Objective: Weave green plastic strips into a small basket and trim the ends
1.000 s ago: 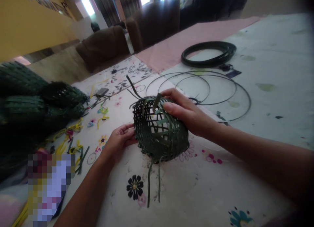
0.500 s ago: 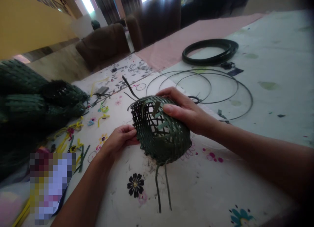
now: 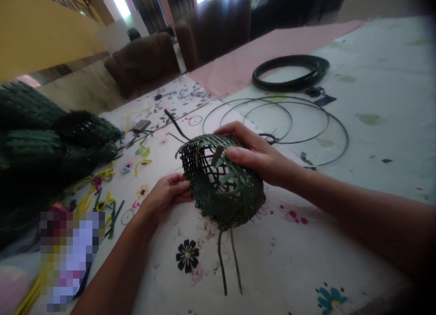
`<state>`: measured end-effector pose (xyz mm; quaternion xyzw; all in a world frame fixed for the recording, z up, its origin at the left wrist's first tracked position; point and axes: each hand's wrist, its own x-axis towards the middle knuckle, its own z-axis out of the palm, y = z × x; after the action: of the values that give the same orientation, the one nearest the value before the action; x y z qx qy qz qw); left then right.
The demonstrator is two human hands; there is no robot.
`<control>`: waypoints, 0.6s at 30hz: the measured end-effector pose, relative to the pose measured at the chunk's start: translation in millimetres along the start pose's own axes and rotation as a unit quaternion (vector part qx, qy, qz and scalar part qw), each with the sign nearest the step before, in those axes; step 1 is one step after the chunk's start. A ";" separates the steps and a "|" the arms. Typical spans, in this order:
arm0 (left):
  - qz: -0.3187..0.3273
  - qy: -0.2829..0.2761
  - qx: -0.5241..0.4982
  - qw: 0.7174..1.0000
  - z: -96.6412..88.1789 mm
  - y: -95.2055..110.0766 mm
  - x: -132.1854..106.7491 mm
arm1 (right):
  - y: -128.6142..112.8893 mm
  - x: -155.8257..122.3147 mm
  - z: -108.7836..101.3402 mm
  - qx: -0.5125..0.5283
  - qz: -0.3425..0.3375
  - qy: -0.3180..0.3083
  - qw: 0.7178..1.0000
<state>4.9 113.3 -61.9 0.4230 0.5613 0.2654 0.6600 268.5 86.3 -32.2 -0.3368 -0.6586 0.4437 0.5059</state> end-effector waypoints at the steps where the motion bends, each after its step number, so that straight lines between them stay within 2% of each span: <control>1: 0.002 -0.003 -0.001 1.000 0.4 0.0 -0.1 | 0.1 0.0 -0.5 0.002 0.000 0.001 1.000; 11: 0.023 -0.031 0.004 0.999 1.5 -2.0 -0.7 | 1.8 2.0 0.5 0.016 -0.002 0.009 1.000; 18: 0.037 -0.013 0.004 0.999 4.0 -4.0 -2.7 | -1.9 -0.3 0.6 0.015 0.001 0.006 1.000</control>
<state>7.7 108.0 -63.8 0.4499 0.5376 0.2818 0.6551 268.0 85.2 -30.7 -0.3321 -0.6483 0.4519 0.5150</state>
